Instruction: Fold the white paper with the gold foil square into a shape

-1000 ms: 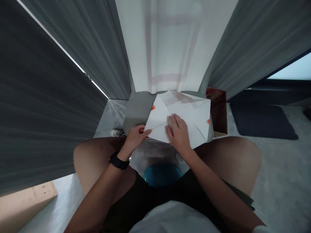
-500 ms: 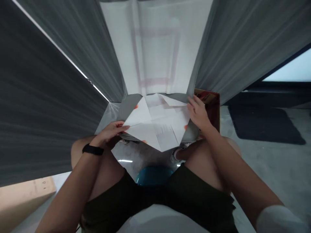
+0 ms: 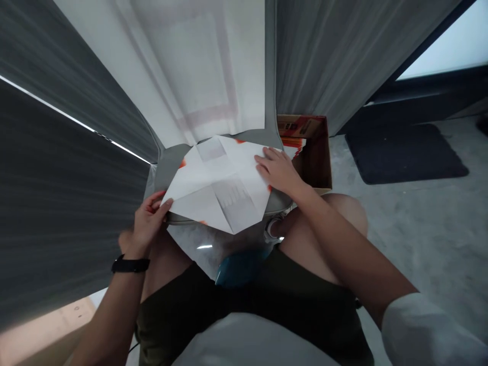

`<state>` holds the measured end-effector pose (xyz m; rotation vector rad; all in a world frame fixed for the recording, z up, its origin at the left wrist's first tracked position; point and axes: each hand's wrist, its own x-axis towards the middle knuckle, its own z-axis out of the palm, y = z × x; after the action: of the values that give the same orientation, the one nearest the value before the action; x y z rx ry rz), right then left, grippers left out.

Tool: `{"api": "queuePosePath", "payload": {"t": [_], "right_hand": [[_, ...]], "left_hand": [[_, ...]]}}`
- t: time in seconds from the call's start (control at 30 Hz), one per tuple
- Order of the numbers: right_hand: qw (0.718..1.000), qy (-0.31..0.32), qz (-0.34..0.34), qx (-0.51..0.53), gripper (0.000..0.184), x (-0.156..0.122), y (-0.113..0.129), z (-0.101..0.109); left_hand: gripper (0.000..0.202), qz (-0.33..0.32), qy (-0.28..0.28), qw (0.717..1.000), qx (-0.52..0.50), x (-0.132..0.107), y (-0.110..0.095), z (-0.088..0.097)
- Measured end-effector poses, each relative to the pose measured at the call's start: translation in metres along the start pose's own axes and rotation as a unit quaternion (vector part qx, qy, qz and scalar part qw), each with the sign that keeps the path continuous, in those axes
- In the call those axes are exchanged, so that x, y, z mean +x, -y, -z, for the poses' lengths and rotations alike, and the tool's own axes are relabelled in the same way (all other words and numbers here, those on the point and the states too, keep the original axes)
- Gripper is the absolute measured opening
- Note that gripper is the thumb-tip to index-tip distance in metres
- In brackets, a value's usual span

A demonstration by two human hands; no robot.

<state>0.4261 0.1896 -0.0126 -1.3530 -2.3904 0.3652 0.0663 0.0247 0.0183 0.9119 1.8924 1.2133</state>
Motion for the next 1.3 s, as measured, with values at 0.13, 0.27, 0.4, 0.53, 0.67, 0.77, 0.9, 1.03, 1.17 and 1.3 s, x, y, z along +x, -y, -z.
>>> {"api": "queuePosePath", "payload": {"t": [0.13, 0.27, 0.4, 0.53, 0.67, 0.77, 0.9, 1.03, 1.17, 1.3], "right_hand": [[1.000, -0.009, 0.002, 0.009, 0.034, 0.002, -0.004, 0.001], [0.998, -0.057, 0.002, 0.037, 0.033, 0.002, -0.008, -0.001], [0.986, -0.145, -0.018, 0.084, 0.037, -0.006, -0.013, 0.003], [0.961, -0.231, -0.083, 0.127, 0.037, -0.026, -0.023, 0.013], [0.925, -0.300, -0.185, 0.139, 0.037, -0.063, -0.025, 0.022], [0.918, -0.295, -0.212, 0.159, 0.037, -0.095, -0.011, 0.020], [0.914, -0.249, -0.219, 0.232, 0.037, -0.127, 0.019, 0.009], [0.855, -0.248, -0.301, 0.341, 0.046, -0.143, 0.037, -0.006], [0.824, -0.267, -0.343, 0.363, 0.045, -0.156, 0.047, -0.014], [0.902, -0.250, -0.254, 0.245, 0.035, -0.168, 0.060, -0.008]], "left_hand": [[0.057, -0.037, -0.028, 0.999, -0.023, -0.020, 0.009, -0.008], [0.047, -0.063, -0.047, 0.996, -0.047, -0.047, 0.013, -0.025], [0.045, -0.051, -0.036, 0.995, -0.081, -0.073, 0.021, -0.040], [0.056, -0.015, -0.047, 0.990, -0.134, -0.084, 0.032, -0.042], [0.052, -0.003, -0.084, 0.982, -0.172, -0.090, 0.041, -0.036], [0.044, -0.012, -0.099, 0.983, -0.153, -0.100, 0.044, -0.036], [0.039, -0.003, -0.097, 0.987, -0.131, -0.116, 0.046, -0.041], [0.048, 0.031, -0.091, 0.983, -0.158, -0.126, 0.048, -0.047], [0.053, 0.050, -0.118, 0.973, -0.191, -0.135, 0.050, -0.054], [0.052, 0.067, -0.146, 0.961, -0.224, -0.143, 0.052, -0.058]]}}
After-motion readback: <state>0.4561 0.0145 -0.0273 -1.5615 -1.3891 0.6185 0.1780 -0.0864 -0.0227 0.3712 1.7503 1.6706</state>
